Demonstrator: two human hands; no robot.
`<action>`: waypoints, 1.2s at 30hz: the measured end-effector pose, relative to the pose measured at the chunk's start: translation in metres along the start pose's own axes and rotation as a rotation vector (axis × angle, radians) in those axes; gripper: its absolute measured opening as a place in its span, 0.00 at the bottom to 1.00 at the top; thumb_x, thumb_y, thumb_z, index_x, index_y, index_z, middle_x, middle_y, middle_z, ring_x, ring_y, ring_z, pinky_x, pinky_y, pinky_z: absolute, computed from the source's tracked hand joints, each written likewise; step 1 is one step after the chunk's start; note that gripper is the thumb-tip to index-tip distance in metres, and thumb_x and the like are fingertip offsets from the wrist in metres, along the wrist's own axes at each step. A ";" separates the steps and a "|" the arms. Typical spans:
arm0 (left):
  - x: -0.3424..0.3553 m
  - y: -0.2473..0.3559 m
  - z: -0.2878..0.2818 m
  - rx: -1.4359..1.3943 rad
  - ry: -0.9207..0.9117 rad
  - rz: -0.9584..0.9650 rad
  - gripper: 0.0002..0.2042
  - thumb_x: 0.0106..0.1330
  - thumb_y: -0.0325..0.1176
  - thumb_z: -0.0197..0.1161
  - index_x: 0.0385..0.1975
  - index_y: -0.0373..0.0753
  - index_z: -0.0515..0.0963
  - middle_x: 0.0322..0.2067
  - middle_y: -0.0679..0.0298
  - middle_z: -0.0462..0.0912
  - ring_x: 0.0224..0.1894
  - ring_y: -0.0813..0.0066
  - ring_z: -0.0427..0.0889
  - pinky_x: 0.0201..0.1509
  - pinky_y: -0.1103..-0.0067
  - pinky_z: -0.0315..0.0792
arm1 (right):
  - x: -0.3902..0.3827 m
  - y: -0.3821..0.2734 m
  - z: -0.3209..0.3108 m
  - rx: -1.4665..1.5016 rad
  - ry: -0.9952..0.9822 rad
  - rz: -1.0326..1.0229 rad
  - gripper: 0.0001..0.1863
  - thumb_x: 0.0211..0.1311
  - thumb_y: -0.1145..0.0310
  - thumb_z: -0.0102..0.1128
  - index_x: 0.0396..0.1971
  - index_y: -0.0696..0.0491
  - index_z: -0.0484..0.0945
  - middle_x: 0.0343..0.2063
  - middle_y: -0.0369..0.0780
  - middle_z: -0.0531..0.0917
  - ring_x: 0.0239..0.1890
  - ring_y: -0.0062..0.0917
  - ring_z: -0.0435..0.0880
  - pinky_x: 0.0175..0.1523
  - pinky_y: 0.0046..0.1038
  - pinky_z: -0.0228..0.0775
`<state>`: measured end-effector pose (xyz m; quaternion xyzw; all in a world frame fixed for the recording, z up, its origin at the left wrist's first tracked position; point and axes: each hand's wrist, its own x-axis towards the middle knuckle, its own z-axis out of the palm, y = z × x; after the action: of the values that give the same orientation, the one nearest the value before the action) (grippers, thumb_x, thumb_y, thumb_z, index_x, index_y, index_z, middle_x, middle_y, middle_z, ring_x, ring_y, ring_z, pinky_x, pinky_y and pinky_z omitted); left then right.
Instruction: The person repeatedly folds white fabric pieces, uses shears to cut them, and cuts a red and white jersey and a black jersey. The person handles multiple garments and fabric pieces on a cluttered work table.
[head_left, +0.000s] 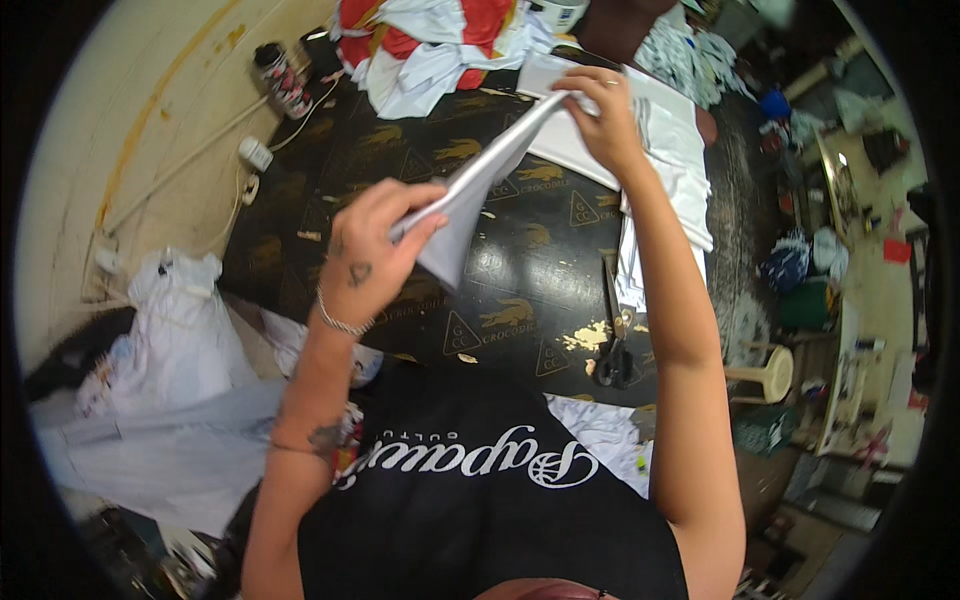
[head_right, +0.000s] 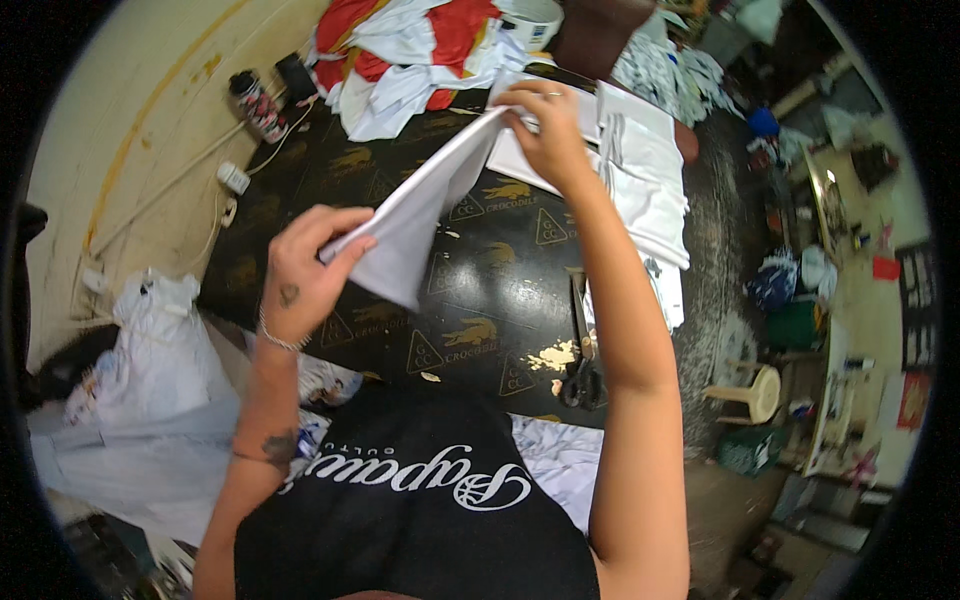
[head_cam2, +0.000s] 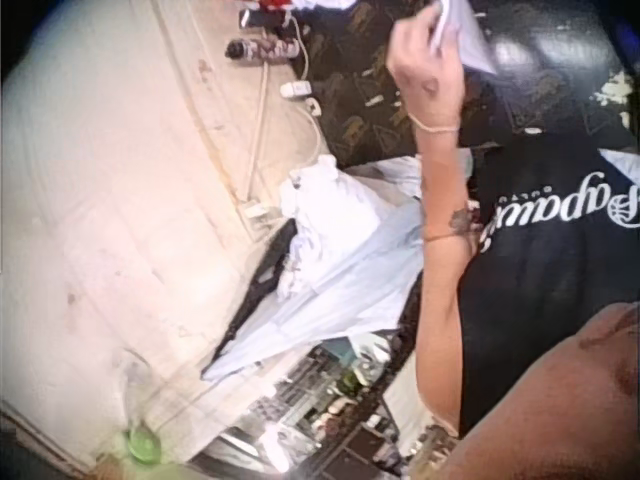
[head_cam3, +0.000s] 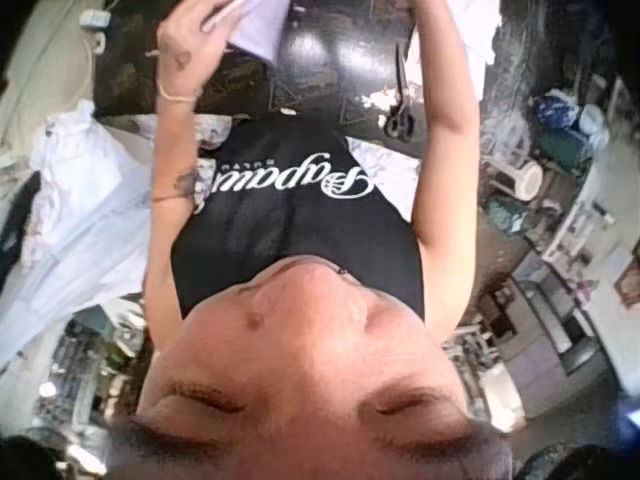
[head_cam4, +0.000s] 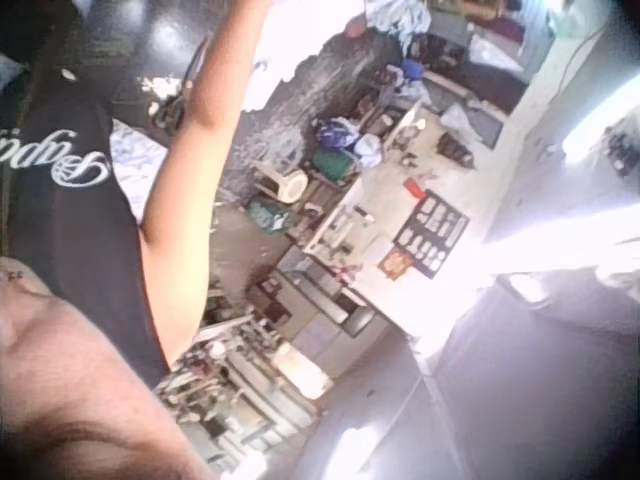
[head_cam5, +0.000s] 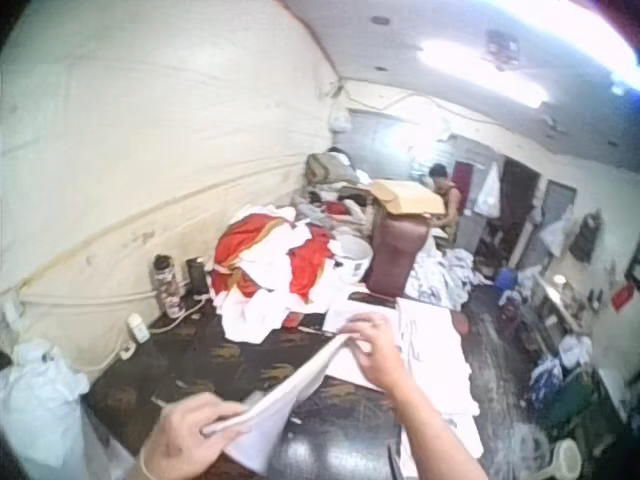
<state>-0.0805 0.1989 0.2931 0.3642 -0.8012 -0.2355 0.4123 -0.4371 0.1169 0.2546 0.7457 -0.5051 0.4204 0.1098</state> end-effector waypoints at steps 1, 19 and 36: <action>0.006 -0.004 -0.011 -0.006 -0.091 -0.043 0.10 0.61 0.25 0.72 0.42 0.34 0.86 0.33 0.58 0.84 0.34 0.69 0.85 0.41 0.76 0.77 | -0.001 -0.004 -0.009 0.017 -0.046 0.026 0.11 0.59 0.77 0.67 0.41 0.49 0.87 0.46 0.41 0.85 0.54 0.42 0.78 0.63 0.40 0.66; -0.071 -0.266 0.097 0.098 -0.361 -0.356 0.12 0.75 0.37 0.52 0.45 0.36 0.80 0.42 0.47 0.85 0.48 0.46 0.84 0.54 0.60 0.76 | -0.368 -0.182 0.073 0.092 -0.584 0.385 0.33 0.49 0.61 0.71 0.60 0.46 0.77 0.67 0.50 0.67 0.71 0.48 0.64 0.76 0.57 0.52; -0.002 -0.291 0.119 0.232 -0.413 -0.192 0.09 0.73 0.35 0.57 0.46 0.38 0.76 0.47 0.52 0.81 0.54 0.51 0.79 0.60 0.63 0.72 | -0.356 -0.182 0.074 0.067 -0.550 0.406 0.33 0.48 0.56 0.67 0.59 0.45 0.79 0.67 0.48 0.69 0.70 0.48 0.67 0.76 0.56 0.53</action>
<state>-0.0652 0.0285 0.0293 0.4274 -0.8519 -0.2495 0.1710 -0.2938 0.3933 -0.0066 0.7186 -0.6398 0.2333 -0.1409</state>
